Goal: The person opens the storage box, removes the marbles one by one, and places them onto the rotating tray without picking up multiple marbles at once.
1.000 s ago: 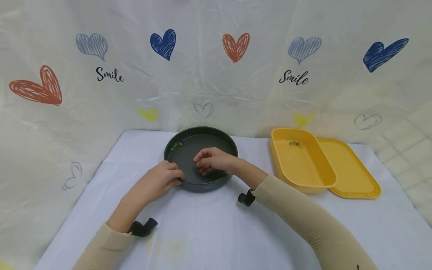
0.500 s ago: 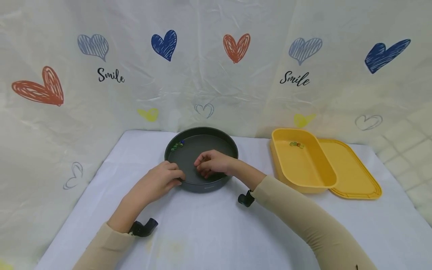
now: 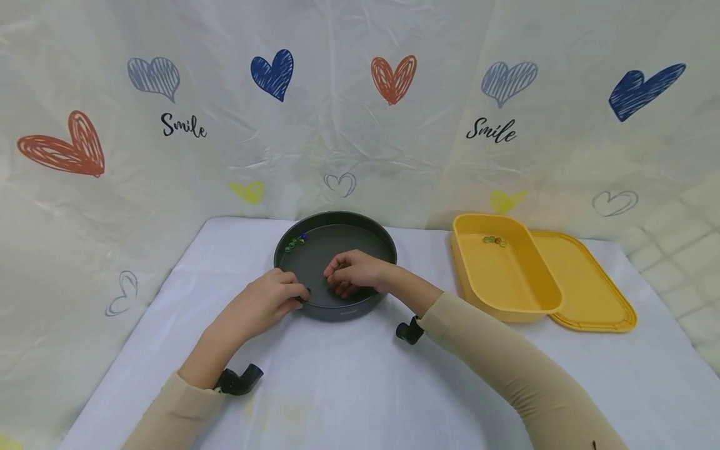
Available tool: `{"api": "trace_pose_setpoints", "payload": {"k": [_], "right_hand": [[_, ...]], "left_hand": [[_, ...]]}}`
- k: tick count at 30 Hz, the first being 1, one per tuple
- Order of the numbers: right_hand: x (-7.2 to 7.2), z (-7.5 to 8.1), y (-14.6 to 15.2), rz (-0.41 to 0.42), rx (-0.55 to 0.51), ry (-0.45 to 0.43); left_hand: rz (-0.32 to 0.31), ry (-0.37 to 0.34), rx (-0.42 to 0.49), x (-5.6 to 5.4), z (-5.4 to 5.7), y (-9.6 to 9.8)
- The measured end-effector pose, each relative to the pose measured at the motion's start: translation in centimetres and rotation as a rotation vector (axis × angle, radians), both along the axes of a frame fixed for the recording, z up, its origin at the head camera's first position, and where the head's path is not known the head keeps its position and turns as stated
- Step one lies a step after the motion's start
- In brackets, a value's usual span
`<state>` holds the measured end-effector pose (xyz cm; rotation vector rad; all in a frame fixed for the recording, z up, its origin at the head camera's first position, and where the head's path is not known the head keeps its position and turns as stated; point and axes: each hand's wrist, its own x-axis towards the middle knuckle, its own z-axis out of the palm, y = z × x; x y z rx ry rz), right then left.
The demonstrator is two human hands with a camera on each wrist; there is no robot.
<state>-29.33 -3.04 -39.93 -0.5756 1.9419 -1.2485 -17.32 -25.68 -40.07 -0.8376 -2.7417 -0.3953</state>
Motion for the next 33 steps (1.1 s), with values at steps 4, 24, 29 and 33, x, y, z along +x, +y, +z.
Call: {"api": "trace_pose_setpoints", "payload": {"k": [4, 24, 29, 33], "right_hand": [[-0.3, 0.5, 0.4, 0.0, -0.016, 0.014], [-4.7, 7.7, 10.5, -0.2, 0.048, 0.185], [-5.6, 7.8, 13.9, -0.264, 0.05, 0.213], [-6.1, 7.5, 16.1, -0.304, 0.086, 0.225]], "left_hand": [[-0.004, 0.008, 0.006, 0.0, 0.0, 0.0], [-0.017, 0.028, 0.02, -0.1, -0.1, 0.0], [-0.018, 0.029, 0.024, -0.1, -0.1, 0.0], [-0.019, 0.03, 0.027, -0.1, -0.2, 0.0]]}}
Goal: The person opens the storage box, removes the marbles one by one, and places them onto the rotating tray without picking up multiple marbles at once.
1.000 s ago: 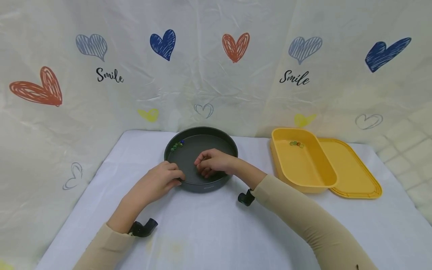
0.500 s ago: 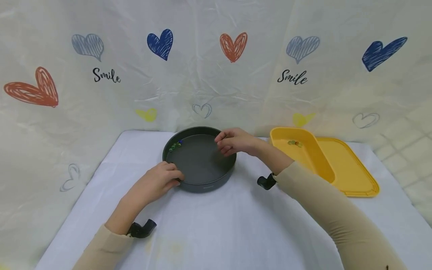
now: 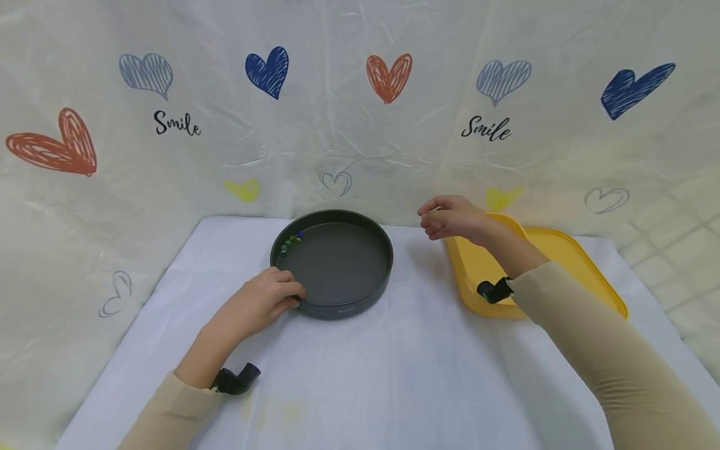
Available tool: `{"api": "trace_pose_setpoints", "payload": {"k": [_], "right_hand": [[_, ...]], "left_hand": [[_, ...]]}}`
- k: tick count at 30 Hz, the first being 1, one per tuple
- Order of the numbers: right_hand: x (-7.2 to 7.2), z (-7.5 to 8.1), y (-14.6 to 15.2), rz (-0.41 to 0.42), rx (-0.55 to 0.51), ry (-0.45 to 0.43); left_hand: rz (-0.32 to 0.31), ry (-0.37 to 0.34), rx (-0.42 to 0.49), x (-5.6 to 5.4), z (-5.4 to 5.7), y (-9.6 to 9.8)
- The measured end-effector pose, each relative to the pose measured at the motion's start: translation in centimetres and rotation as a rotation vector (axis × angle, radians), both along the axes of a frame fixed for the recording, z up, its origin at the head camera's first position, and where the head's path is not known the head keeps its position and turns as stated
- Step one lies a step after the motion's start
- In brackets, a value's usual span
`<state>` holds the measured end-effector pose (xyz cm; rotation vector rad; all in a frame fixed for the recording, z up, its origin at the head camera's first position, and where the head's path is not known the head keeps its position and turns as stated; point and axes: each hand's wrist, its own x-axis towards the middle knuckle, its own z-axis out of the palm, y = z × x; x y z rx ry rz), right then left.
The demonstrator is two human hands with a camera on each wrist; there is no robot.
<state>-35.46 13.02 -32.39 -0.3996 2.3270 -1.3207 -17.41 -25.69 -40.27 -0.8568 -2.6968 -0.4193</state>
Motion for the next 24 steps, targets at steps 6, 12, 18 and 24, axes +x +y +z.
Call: {"api": "trace_pose_setpoints", "payload": {"k": [6, 12, 18, 24], "right_hand": [[-1.1, -0.2, 3.3, -0.098, 0.012, 0.002], [-2.2, -0.5, 6.3, -0.164, -0.004, -0.016], [-3.1, -1.2, 8.5, -0.218, 0.02, -0.045], [-3.3, -2.1, 10.2, -0.237, 0.033, -0.083]], "left_hand": [[-0.002, 0.009, 0.004, 0.0, -0.1, 0.1], [-0.003, 0.01, 0.007, -0.1, 0.0, 0.1], [0.001, 0.009, 0.01, 0.0, 0.1, 0.2], [0.006, -0.01, 0.006, 0.1, 0.1, 0.3]]}}
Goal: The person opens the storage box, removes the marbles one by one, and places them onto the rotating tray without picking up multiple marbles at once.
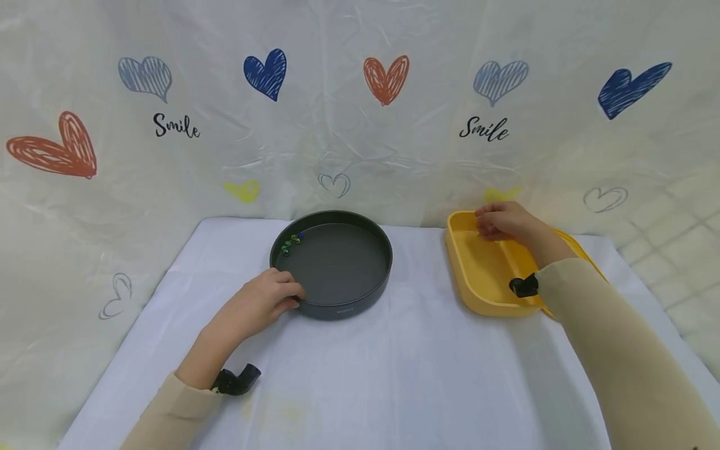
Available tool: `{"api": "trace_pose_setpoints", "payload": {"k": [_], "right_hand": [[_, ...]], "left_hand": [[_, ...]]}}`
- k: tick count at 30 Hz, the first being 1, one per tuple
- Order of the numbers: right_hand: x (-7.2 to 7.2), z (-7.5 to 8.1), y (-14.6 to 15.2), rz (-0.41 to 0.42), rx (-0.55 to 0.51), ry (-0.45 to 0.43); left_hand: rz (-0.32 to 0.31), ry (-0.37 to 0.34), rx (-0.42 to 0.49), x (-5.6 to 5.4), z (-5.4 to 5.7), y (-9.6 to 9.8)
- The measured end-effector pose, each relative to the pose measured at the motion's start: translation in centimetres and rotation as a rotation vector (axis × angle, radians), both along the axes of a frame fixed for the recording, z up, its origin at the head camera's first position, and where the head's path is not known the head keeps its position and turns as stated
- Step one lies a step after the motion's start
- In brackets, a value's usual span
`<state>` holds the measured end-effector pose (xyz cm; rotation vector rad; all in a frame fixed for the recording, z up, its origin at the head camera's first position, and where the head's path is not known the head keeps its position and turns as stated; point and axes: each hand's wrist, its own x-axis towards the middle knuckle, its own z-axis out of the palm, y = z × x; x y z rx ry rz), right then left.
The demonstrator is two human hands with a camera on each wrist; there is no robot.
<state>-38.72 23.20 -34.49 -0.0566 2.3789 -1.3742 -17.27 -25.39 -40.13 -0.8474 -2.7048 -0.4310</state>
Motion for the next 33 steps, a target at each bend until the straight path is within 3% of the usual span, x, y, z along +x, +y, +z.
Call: {"api": "trace_pose_setpoints", "payload": {"k": [17, 27, 33], "right_hand": [[-0.8, -2.4, 1.7, 0.147, 0.172, -0.184], [-0.9, -2.9, 0.8, 0.14, 0.223, -0.169], [-1.3, -3.2, 1.1, 0.104, 0.199, -0.178]], "left_hand": [[0.002, -0.002, -0.012, -0.2, -0.2, -0.2], [0.006, -0.009, -0.013, -0.1, -0.2, -0.4], [0.014, -0.015, -0.014, 0.0, 0.0, -0.3]]}}
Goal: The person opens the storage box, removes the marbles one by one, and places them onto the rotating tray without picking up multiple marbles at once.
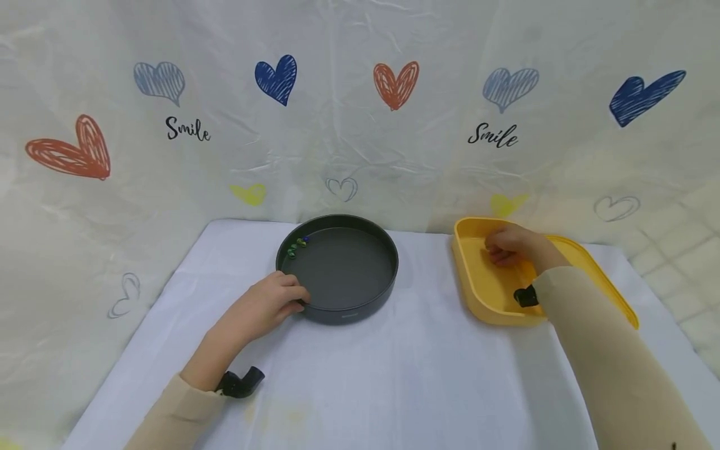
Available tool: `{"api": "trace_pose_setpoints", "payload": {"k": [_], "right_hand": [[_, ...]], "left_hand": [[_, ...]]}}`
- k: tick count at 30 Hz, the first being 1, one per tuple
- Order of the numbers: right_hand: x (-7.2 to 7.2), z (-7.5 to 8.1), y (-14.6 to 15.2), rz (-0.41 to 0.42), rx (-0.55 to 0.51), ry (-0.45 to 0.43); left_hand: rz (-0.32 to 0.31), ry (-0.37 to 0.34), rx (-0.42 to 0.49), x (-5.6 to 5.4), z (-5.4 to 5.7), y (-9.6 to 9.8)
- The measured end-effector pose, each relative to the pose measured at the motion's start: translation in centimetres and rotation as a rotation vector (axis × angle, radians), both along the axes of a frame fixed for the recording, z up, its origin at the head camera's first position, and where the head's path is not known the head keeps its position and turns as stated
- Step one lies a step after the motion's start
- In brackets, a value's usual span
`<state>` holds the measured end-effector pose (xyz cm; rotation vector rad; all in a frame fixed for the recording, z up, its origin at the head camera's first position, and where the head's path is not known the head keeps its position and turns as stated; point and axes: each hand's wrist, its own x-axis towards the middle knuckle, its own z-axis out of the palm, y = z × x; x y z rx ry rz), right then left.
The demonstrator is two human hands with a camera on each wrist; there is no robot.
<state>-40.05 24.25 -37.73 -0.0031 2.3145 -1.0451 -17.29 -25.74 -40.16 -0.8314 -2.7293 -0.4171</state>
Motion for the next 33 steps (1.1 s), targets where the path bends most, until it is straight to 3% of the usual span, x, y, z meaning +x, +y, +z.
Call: {"api": "trace_pose_setpoints", "payload": {"k": [14, 24, 33], "right_hand": [[0.8, 0.6, -0.8, 0.025, -0.026, 0.059], [1.9, 2.3, -1.8, 0.035, -0.066, 0.162], [3.9, 3.8, -4.3, -0.008, -0.248, 0.185]], "left_hand": [[-0.011, 0.012, 0.006, -0.1, -0.1, 0.1], [-0.021, 0.005, 0.013, -0.1, -0.1, 0.2], [-0.007, 0.004, 0.009, 0.0, -0.1, 0.1]]}}
